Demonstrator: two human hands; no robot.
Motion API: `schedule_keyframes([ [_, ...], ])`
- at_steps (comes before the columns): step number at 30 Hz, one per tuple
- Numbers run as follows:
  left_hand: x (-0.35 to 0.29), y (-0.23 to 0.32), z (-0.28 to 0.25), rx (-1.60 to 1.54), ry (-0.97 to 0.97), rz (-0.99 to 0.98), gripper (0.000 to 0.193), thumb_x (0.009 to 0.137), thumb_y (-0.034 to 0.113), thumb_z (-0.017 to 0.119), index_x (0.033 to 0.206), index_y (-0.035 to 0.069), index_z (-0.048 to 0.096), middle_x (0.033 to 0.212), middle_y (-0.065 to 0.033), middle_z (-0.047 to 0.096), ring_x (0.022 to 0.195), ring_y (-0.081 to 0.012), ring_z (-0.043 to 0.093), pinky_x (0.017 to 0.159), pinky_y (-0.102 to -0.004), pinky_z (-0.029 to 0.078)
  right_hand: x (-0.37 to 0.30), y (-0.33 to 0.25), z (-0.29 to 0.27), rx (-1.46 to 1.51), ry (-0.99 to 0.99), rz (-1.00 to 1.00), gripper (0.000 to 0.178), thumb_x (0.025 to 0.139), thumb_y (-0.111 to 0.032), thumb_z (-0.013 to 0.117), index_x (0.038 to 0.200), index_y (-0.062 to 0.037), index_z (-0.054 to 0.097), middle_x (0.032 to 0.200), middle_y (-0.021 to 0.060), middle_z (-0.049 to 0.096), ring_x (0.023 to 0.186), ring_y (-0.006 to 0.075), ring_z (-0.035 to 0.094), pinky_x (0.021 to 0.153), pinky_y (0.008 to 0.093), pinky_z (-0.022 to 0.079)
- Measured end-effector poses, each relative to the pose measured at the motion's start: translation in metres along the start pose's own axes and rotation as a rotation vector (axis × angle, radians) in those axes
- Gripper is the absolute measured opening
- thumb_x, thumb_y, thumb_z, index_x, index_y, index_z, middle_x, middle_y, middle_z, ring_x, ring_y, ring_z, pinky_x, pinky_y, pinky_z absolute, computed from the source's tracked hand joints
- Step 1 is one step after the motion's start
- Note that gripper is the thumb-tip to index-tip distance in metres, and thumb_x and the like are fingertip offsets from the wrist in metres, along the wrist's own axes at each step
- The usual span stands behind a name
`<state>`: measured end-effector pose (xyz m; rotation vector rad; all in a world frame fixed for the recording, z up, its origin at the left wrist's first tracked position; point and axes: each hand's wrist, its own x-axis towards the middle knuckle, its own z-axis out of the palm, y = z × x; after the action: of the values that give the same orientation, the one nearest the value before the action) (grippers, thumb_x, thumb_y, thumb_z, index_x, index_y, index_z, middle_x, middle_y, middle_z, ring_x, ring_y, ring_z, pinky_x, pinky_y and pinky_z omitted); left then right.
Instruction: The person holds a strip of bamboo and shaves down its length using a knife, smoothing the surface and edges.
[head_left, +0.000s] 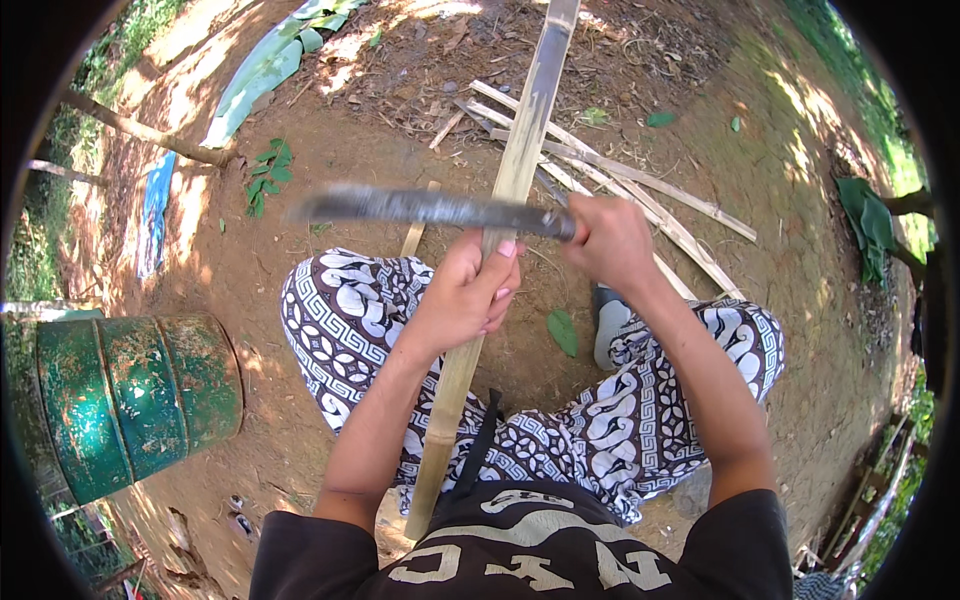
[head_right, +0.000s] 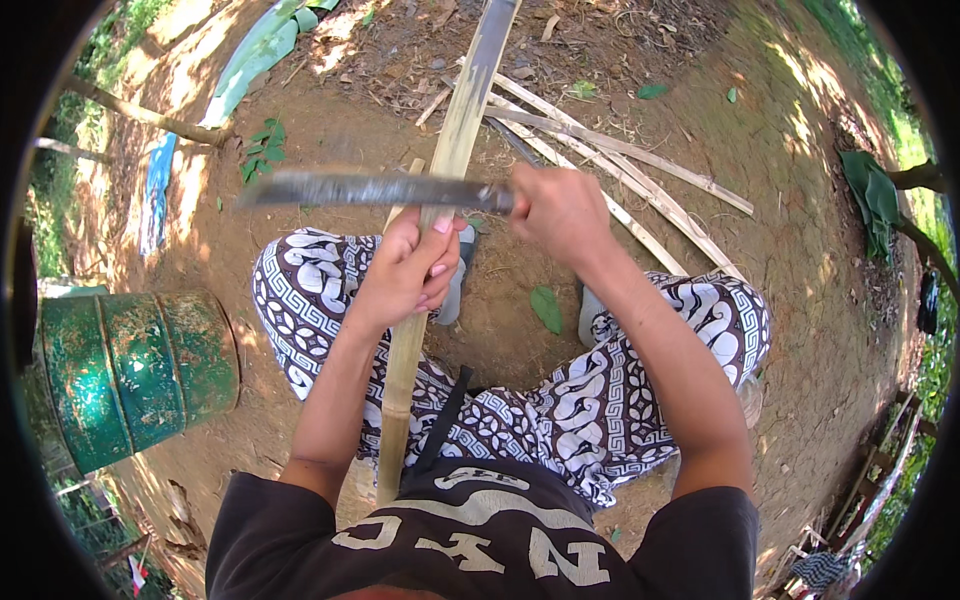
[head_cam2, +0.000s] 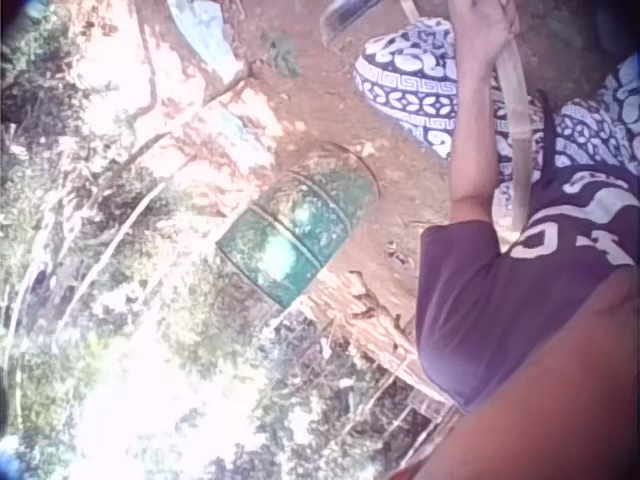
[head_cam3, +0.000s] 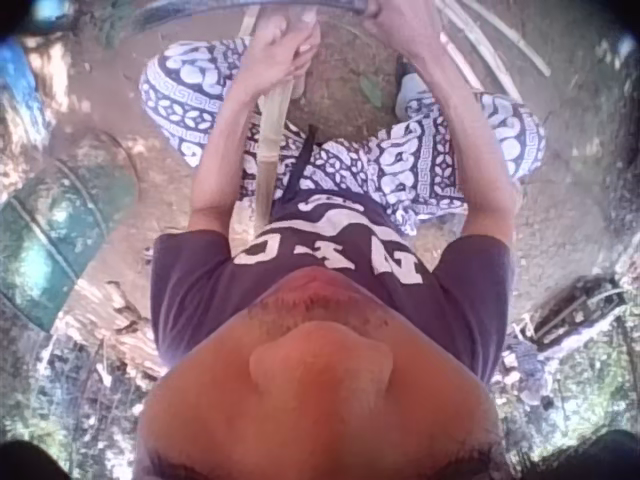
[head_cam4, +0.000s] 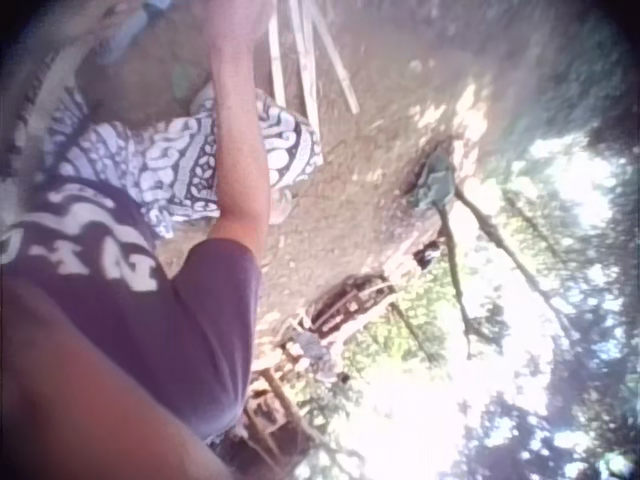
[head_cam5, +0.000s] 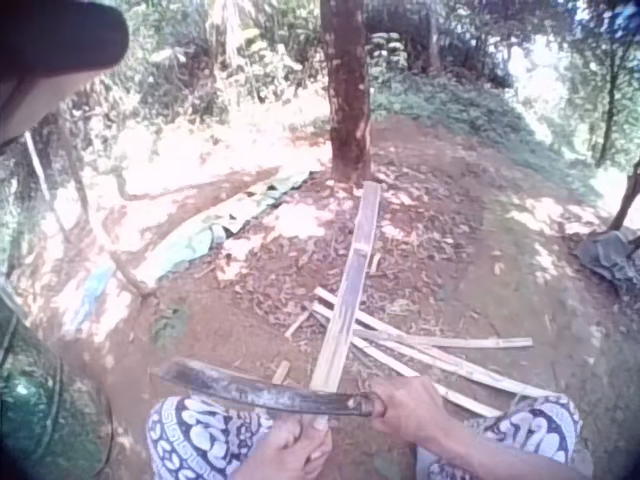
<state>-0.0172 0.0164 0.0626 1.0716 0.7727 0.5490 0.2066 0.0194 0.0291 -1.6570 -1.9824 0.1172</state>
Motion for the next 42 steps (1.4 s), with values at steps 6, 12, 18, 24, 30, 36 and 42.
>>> schedule_keyframes([
  [6,-0.010,-0.006,0.002,0.036,-0.018,-0.041,0.025,0.109,0.030,0.041,0.110,0.005,0.043,0.065,0.0040,0.039,0.042,-0.0043,0.033,0.039,-0.0224,0.032,0.010,0.020,0.000,-0.065,0.084,-0.070,0.008,0.074,-0.010,0.065,0.074,-0.0050,0.059,0.062,0.0150,0.062,0.057,0.0339,0.063,0.055,0.0457,0.052],
  [12,-0.007,-0.005,0.005,-0.012,-0.036,-0.047,0.024,0.108,0.028,0.043,0.113,0.004,0.043,0.066,0.0028,0.041,0.042,-0.0036,0.034,0.038,-0.0221,0.031,0.029,0.032,-0.013,0.001,0.087,0.335,0.010,0.079,-0.011,0.060,0.079,-0.0024,0.066,0.062,0.0213,0.063,0.057,0.0379,0.065,0.057,0.0470,0.054],
  [18,-0.007,-0.002,0.000,0.040,0.003,0.004,0.026,0.108,0.028,0.042,0.117,0.004,0.043,0.064,0.0029,0.040,0.043,-0.0035,0.034,0.039,-0.0218,0.031,0.008,0.023,0.000,-0.056,0.056,-0.135,0.013,0.070,-0.010,0.067,0.074,-0.0055,0.055,0.062,0.0139,0.061,0.058,0.0354,0.062,0.056,0.0463,0.051],
  [24,-0.003,-0.004,-0.001,0.120,0.027,0.024,0.023,0.108,0.027,0.042,0.116,0.005,0.043,0.065,0.0032,0.042,0.044,-0.0034,0.036,0.040,-0.0220,0.032,0.010,0.028,0.009,-0.116,0.149,-0.133,0.015,0.068,-0.011,0.067,0.074,-0.0066,0.054,0.062,0.0124,0.061,0.057,0.0351,0.062,0.053,0.0449,0.050],
  [30,-0.002,-0.003,0.003,0.164,0.077,0.034,0.022,0.108,0.027,0.043,0.115,0.006,0.043,0.066,0.0042,0.043,0.045,-0.0033,0.037,0.040,-0.0220,0.033,0.015,0.032,0.012,-0.107,0.173,-0.139,0.014,0.068,-0.011,0.067,0.074,-0.0066,0.055,0.061,0.0128,0.061,0.057,0.0349,0.062,0.053,0.0447,0.050],
  [36,-0.013,-0.007,0.009,0.097,0.010,-0.025,0.021,0.108,0.027,0.043,0.113,0.006,0.043,0.066,0.0047,0.041,0.045,-0.0035,0.036,0.040,-0.0216,0.033,0.039,0.063,-0.012,-0.203,0.230,0.214,0.008,0.076,-0.014,0.064,0.074,-0.0059,0.063,0.061,0.0165,0.063,0.057,0.0355,0.064,0.056,0.0449,0.053],
  [42,-0.003,-0.001,0.007,0.060,0.061,0.003,0.025,0.108,0.029,0.043,0.115,0.005,0.043,0.065,0.0041,0.040,0.043,-0.0027,0.034,0.037,-0.0211,0.030,0.017,0.022,-0.001,-0.036,0.077,0.123,0.011,0.078,-0.016,0.064,0.076,-0.0051,0.062,0.060,0.0157,0.063,0.055,0.0344,0.064,0.055,0.0454,0.053],
])
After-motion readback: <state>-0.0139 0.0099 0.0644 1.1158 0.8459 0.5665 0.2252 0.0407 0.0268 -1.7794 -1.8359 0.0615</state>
